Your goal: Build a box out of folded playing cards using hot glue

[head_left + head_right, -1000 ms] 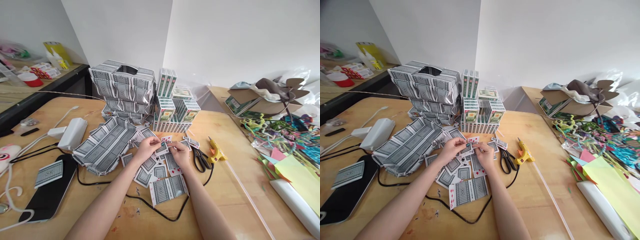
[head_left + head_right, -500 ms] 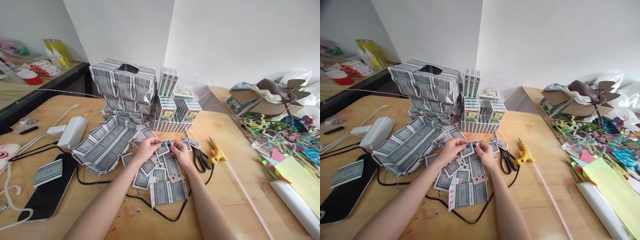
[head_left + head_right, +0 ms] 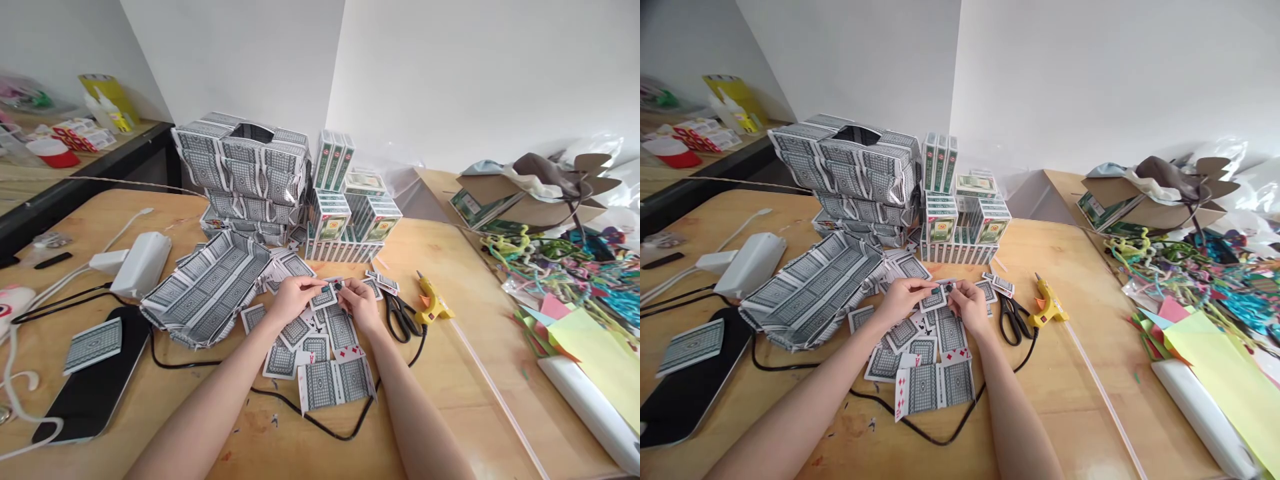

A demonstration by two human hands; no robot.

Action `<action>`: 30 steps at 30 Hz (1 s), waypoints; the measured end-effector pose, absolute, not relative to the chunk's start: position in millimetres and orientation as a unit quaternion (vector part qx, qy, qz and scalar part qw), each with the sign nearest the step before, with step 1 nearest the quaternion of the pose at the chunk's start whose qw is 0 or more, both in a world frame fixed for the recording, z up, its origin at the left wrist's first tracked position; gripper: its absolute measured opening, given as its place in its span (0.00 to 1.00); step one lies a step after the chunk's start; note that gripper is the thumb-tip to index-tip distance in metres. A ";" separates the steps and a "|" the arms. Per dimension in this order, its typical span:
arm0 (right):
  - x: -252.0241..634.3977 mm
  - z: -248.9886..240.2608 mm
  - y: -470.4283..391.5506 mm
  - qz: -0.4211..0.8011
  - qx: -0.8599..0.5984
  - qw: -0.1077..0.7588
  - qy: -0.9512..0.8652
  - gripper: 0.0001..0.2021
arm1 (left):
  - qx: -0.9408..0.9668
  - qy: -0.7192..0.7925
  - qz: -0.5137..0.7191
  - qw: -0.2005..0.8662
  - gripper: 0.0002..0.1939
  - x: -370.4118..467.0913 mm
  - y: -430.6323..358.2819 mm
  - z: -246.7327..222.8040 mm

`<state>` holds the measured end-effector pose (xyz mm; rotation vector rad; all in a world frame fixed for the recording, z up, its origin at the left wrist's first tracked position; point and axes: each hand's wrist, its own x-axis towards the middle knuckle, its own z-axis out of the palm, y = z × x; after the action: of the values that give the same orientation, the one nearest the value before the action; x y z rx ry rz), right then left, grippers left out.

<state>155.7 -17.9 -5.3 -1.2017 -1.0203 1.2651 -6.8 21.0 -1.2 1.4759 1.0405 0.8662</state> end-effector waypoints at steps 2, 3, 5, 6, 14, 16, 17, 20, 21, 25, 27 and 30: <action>154.8 -4.1 -18.6 0.525 -0.512 0.530 -0.426 0.10 | 0.629 0.441 0.353 0.535 0.09 -7.4 20.8 0.1; 154.4 -3.6 -19.1 0.523 -0.515 0.529 -0.425 0.11 | 0.634 0.440 0.347 0.534 0.09 -7.9 20.8 0.6; 153.4 -3.0 -20.2 0.520 -0.521 0.530 -0.420 0.11 | 0.642 0.434 0.334 0.537 0.11 -8.7 20.9 1.0; 152.9 -3.1 -20.7 0.519 -0.523 0.532 -0.417 0.11 | 0.642 0.431 0.330 0.541 0.11 -8.9 20.9 1.0; 150.1 -5.2 -22.5 0.505 -0.523 0.545 -0.418 0.11 | 0.600 0.428 0.318 0.597 0.13 -7.5 22.5 -1.1; 150.2 -5.4 -22.6 0.503 -0.525 0.542 -0.420 0.11 | 0.616 0.424 0.306 0.590 0.13 -8.4 23.3 -2.7; 150.3 -5.5 -22.7 0.503 -0.526 0.541 -0.421 0.11 | 0.625 0.423 0.296 0.585 0.13 -9.1 23.7 -3.9; 150.6 -5.8 -23.2 0.506 -0.523 0.536 -0.427 0.11 | 0.647 0.427 0.263 0.574 0.12 -10.8 24.8 -7.3; 150.6 -5.8 -23.3 0.507 -0.522 0.533 -0.431 0.11 | 0.653 0.425 0.251 0.574 0.12 -11.2 25.0 -7.9; 150.1 -4.9 -24.0 0.509 -0.523 0.524 -0.440 0.11 | 0.679 0.410 0.238 0.561 0.08 -10.9 24.1 -5.7; 150.0 -4.5 -24.1 0.508 -0.523 0.522 -0.443 0.11 | 0.690 0.417 0.248 0.537 0.06 -9.5 22.8 -3.1; 150.3 -5.2 -23.9 0.506 -0.522 0.517 -0.451 0.11 | 0.697 0.440 0.252 0.506 0.04 -6.6 20.3 0.3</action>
<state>150.3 -23.9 -5.2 -1.2531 -1.0833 1.2156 -6.6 20.3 0.3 1.6813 1.0614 0.6087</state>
